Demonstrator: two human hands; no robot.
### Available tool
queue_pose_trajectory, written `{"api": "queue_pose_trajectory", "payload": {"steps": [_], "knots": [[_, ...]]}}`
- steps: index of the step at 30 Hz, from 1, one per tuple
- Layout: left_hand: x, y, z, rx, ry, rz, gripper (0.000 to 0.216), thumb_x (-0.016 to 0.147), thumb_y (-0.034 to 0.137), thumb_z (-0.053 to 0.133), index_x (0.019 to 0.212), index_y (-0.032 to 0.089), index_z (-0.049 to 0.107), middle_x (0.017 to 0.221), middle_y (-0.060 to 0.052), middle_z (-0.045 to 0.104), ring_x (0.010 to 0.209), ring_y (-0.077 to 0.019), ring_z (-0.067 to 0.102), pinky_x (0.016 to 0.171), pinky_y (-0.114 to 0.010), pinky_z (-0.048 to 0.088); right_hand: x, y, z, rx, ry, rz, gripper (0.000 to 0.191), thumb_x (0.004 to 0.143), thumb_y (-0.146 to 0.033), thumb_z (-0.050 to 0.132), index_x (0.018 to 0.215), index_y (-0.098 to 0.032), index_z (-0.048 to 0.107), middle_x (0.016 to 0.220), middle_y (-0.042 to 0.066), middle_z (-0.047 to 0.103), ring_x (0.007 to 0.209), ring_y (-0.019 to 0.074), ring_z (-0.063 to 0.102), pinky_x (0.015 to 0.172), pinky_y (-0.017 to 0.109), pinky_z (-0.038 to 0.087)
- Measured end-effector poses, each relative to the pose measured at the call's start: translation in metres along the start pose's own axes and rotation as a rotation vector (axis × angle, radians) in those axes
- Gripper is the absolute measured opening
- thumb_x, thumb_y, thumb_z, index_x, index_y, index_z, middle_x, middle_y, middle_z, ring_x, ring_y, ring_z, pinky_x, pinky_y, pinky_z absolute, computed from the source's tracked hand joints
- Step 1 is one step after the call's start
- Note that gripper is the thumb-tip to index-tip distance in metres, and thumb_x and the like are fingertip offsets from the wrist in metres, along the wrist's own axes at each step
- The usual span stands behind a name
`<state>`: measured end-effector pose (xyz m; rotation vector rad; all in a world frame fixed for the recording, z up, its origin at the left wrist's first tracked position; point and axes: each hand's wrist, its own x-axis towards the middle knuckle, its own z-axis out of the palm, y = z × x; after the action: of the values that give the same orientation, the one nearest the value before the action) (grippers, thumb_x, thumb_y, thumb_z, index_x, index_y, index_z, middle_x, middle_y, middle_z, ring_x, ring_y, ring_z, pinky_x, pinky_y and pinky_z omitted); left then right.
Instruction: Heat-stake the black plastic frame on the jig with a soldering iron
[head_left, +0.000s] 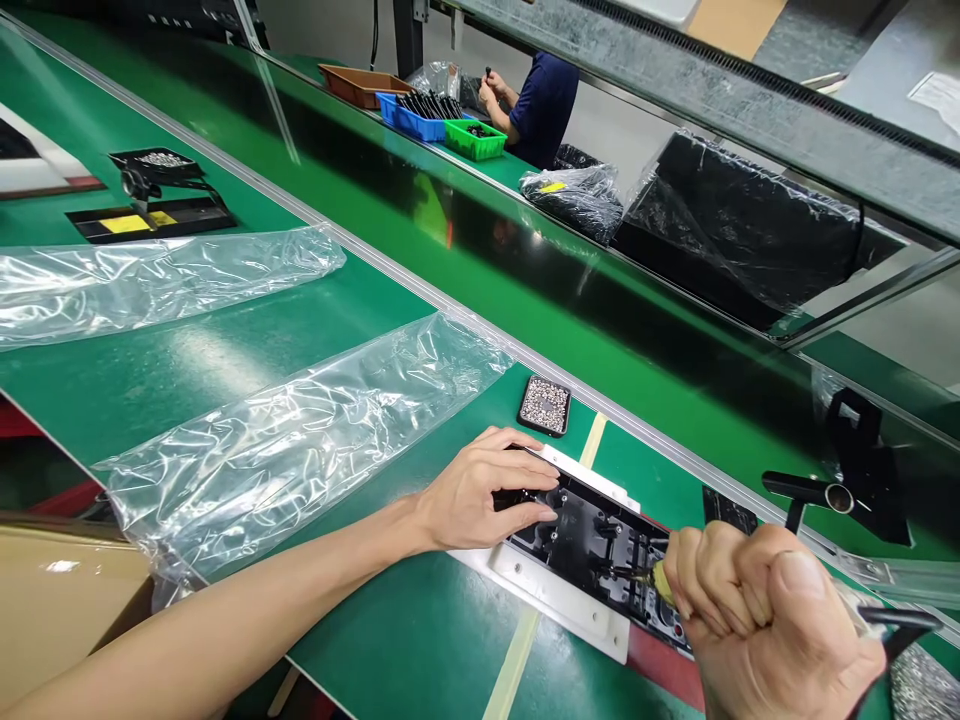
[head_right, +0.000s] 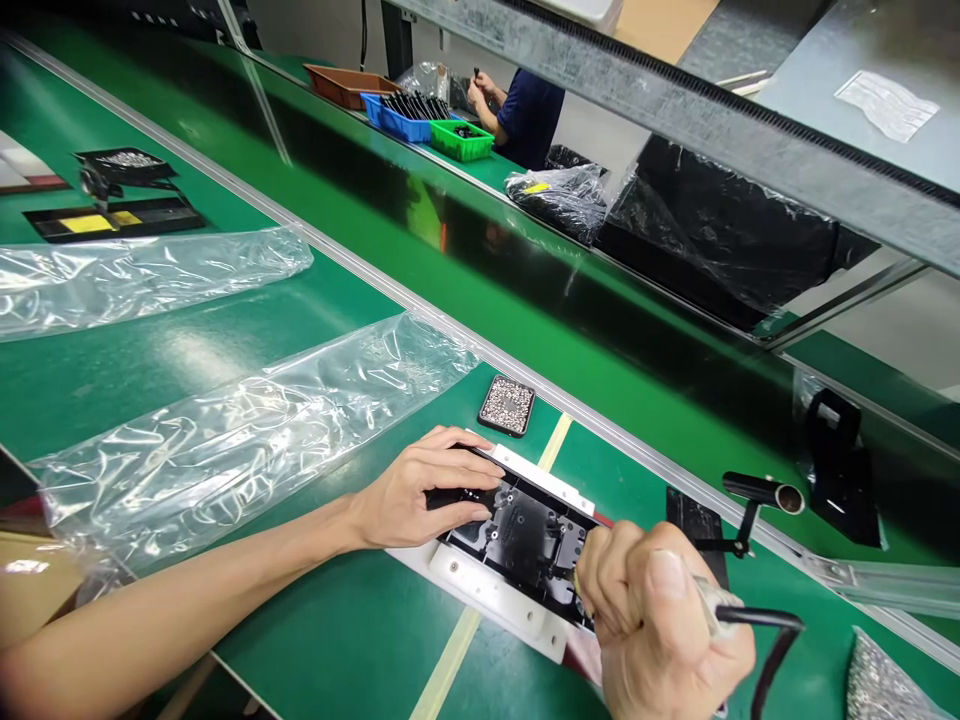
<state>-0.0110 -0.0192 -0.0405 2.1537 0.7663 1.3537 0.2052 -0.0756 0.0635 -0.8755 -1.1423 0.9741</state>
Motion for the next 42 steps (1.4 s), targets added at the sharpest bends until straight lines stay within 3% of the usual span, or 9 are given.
{"api": "queue_pose_trajectory", "payload": {"steps": [10,17,24,31,42], "knots": [[-0.002,-0.003,0.000,-0.005,0.004,0.003,0.022,0.088,0.033,0.081,0.108,0.022,0.078,0.109,-0.001,0.080,0.113,-0.0250,0.065,0.098,-0.043,0.046,0.006,-0.006,0.003,-0.014,-0.003,0.037,0.045,0.095,-0.032,0.055,0.057,-0.020,0.034,0.046,-0.005,0.029,0.038,0.0103,0.028,0.036,0.025,0.029],[0.000,-0.001,0.000,-0.018,0.004,-0.017,0.022,0.088,0.033,0.081,0.107,0.022,0.078,0.107,0.000,0.080,0.112,-0.0239,0.066,0.098,-0.043,0.046,0.006,-0.010,-0.008,-0.020,-0.202,0.100,0.042,0.099,-0.032,0.052,0.062,-0.020,0.038,0.050,-0.004,0.031,0.044,0.0110,0.033,0.043,0.026,0.035],[-0.001,-0.001,-0.001,-0.010,-0.018,-0.039,0.021,0.090,0.034,0.079,0.108,0.023,0.079,0.107,-0.001,0.080,0.114,-0.0253,0.065,0.100,-0.045,0.047,0.008,-0.017,-0.010,0.009,-0.195,0.089,0.040,0.099,-0.031,0.051,0.062,-0.020,0.039,0.050,-0.005,0.033,0.043,0.0108,0.034,0.044,0.027,0.037],[-0.002,-0.001,0.000,0.008,-0.026,-0.055,0.024,0.090,0.034,0.079,0.112,0.024,0.078,0.108,-0.001,0.080,0.116,-0.0260,0.064,0.099,-0.046,0.047,0.017,-0.030,-0.022,0.077,-0.019,0.003,0.042,0.096,-0.032,0.046,0.059,-0.020,0.031,0.043,-0.006,0.027,0.036,0.0092,0.026,0.037,0.025,0.035],[-0.001,0.001,-0.001,-0.002,-0.019,-0.063,0.022,0.091,0.036,0.078,0.110,0.024,0.079,0.106,-0.005,0.080,0.114,-0.0285,0.065,0.097,-0.048,0.049,0.008,-0.015,-0.019,0.114,-0.089,0.055,0.042,0.099,-0.033,0.046,0.061,-0.020,0.034,0.047,-0.005,0.031,0.040,0.0088,0.032,0.042,0.024,0.036]]}}
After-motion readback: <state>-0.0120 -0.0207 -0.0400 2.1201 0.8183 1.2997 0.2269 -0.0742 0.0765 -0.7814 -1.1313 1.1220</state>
